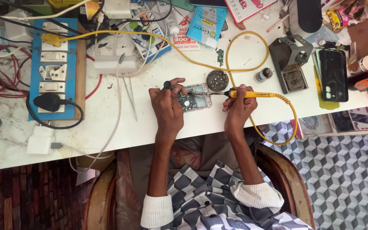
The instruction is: The person uses a soldering iron and a screwdriver to work on a small circuit board placed on a cluttered workbench. They repeatedly apply the soldering iron to specific points on the board while holding it steady with the screwdriver.
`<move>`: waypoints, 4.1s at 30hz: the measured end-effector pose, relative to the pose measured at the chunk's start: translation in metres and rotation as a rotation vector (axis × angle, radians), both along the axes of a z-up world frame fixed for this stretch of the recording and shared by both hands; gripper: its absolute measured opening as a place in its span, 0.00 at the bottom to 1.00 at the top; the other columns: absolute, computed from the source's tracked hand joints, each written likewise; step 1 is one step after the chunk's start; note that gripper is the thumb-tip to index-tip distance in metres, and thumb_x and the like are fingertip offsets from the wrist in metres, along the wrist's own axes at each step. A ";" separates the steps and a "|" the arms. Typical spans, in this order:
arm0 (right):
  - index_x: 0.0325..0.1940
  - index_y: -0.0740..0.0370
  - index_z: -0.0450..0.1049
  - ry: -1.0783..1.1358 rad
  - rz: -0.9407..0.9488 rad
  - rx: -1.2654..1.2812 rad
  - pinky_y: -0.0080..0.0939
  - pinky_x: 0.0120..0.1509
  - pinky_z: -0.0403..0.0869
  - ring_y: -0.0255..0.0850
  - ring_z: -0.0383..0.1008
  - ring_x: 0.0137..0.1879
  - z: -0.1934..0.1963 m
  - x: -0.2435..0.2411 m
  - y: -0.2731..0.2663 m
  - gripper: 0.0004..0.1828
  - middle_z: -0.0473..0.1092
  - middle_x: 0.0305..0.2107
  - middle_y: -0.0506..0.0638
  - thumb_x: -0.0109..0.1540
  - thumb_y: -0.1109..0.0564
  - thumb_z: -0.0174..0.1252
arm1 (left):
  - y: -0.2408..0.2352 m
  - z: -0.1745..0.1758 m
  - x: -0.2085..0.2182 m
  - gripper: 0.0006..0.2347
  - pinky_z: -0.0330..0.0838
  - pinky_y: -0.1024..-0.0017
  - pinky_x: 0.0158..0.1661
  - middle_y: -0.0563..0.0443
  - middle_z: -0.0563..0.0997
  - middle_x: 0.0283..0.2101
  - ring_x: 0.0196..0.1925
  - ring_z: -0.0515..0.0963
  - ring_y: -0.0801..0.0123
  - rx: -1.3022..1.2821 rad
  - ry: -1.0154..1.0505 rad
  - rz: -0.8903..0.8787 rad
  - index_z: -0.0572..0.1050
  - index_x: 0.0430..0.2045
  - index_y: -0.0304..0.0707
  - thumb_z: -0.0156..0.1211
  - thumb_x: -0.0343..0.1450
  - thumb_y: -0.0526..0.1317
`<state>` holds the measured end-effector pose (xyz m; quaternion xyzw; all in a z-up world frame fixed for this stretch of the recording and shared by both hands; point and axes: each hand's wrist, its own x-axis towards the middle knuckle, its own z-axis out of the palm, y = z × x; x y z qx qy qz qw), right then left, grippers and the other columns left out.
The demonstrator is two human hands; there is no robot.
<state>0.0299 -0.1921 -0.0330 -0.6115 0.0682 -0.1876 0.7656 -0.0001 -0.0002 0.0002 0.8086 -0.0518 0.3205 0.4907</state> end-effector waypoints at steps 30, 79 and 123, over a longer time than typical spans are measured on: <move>0.26 0.66 0.64 -0.355 -0.023 -0.939 0.43 0.25 0.59 0.39 0.62 0.17 0.108 -0.001 0.049 0.17 0.60 0.12 0.51 0.67 0.62 0.60 | 0.001 0.002 -0.001 0.12 0.56 0.65 0.46 0.52 0.86 0.43 0.33 0.74 0.66 -0.007 0.024 -0.011 0.71 0.30 0.34 0.38 0.80 0.33; 0.45 0.66 0.67 -0.186 0.048 0.089 0.31 0.23 0.62 0.31 0.61 0.20 -0.002 -0.014 -0.013 0.14 0.62 0.20 0.46 0.73 0.51 0.54 | 0.019 0.006 0.009 0.12 0.61 0.66 0.50 0.52 0.82 0.31 0.35 0.76 0.68 -0.097 0.129 -0.147 0.73 0.42 0.36 0.37 0.83 0.39; 0.42 0.66 0.67 -0.092 0.129 0.083 0.29 0.21 0.61 0.30 0.60 0.18 -0.004 -0.014 -0.013 0.13 0.63 0.17 0.46 0.73 0.52 0.54 | 0.014 0.003 -0.004 0.16 0.66 0.63 0.47 0.49 0.81 0.35 0.38 0.74 0.62 -0.113 0.112 -0.059 0.71 0.37 0.33 0.37 0.84 0.44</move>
